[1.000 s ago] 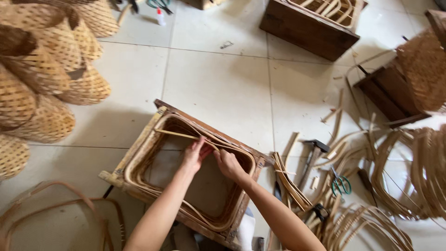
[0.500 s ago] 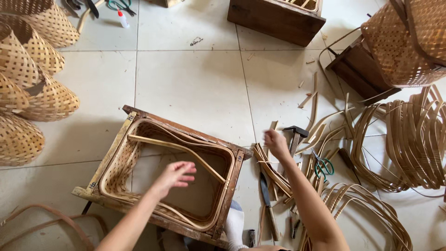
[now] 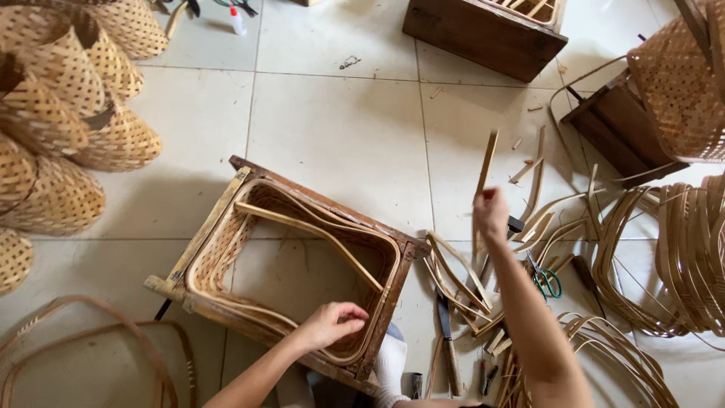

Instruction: The person weaves a rectangular basket by hand, fitting and bending flexible rattan strips into a wooden mold. They repeatedly adjust the strips to form the basket's rim and sides, occasionally using a hammer to secure the weave.

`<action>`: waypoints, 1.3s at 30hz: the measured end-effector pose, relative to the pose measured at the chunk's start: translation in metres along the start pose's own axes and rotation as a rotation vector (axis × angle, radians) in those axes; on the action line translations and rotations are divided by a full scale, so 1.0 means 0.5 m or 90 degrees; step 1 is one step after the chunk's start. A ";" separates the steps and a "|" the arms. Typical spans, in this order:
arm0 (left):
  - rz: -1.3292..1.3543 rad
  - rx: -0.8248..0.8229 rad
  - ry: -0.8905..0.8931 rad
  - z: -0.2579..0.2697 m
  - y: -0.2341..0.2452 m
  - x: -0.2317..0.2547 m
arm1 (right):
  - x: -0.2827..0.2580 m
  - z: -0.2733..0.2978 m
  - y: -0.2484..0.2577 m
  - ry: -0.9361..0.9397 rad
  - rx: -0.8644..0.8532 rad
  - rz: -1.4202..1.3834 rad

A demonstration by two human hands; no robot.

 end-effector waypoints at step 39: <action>0.094 0.365 -0.293 -0.018 0.029 0.024 | -0.787 0.403 -0.395 0.580 -0.241 0.185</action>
Point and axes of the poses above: each hand's wrist, its own z-axis away from the middle knuckle, its own y-axis out of the back of the hand, x = y × z, the point moved 6 cm from there along -z, towards the middle knuckle, and after that the axes turned 12 degrees about -x, right-handed, at the moved point
